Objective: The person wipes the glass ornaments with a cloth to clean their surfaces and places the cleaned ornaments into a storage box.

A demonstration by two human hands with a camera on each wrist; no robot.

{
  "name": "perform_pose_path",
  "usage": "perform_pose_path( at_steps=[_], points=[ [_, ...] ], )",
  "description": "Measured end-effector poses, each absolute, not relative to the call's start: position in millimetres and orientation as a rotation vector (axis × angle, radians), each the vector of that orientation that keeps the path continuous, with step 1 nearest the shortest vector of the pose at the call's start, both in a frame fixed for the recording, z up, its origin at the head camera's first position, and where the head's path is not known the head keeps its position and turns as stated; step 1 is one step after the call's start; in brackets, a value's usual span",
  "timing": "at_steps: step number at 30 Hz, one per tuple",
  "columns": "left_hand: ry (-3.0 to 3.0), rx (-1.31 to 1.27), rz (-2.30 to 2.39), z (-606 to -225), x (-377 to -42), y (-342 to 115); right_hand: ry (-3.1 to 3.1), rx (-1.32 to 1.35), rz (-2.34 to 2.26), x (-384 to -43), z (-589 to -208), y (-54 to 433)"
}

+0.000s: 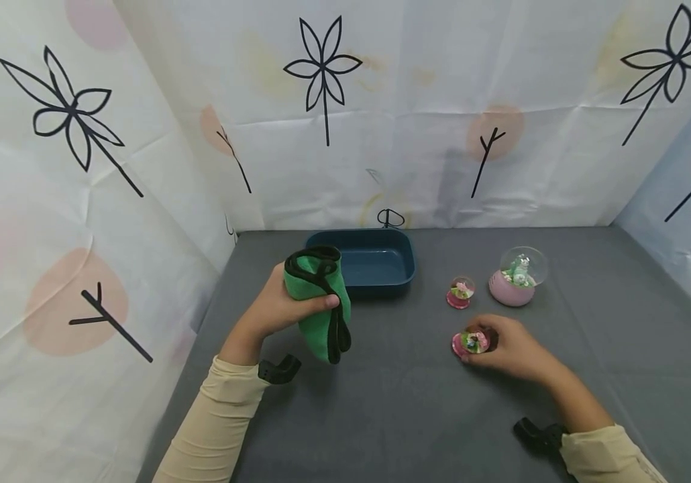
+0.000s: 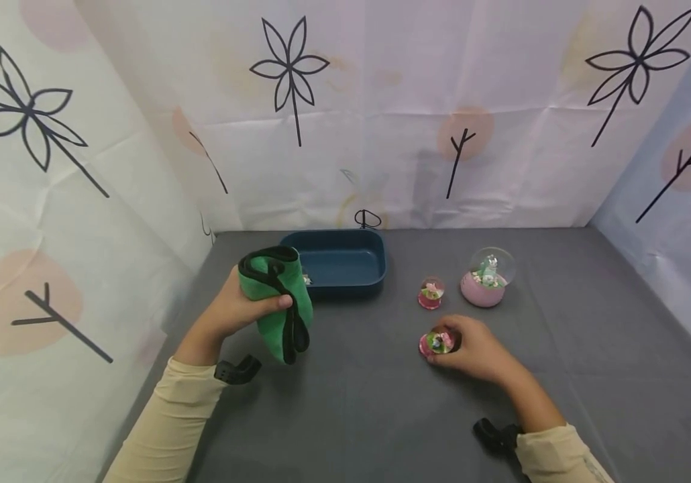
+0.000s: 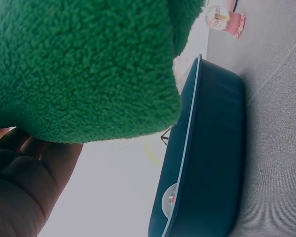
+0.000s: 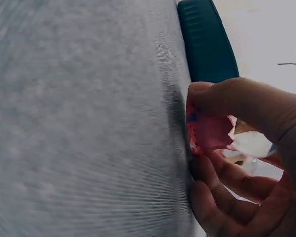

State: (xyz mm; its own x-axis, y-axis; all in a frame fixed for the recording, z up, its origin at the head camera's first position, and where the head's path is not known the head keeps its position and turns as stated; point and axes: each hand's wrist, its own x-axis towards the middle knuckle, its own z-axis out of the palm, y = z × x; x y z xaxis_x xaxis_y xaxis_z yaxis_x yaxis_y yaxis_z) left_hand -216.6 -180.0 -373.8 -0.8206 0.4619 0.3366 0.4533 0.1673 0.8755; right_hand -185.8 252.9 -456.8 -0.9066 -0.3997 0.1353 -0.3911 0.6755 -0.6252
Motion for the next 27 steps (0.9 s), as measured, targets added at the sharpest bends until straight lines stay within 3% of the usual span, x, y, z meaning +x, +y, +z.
perform_pose_path(
  at_steps=[10, 27],
  points=[
    [2.413, 0.956, 1.754, -375, -217, -179, 2.867, -0.696, -1.123, -180, -448, 249],
    [2.405, 0.956, 1.744, -377, -217, -176, 2.898, -1.027, -1.491, -175, -421, 221]
  ],
)
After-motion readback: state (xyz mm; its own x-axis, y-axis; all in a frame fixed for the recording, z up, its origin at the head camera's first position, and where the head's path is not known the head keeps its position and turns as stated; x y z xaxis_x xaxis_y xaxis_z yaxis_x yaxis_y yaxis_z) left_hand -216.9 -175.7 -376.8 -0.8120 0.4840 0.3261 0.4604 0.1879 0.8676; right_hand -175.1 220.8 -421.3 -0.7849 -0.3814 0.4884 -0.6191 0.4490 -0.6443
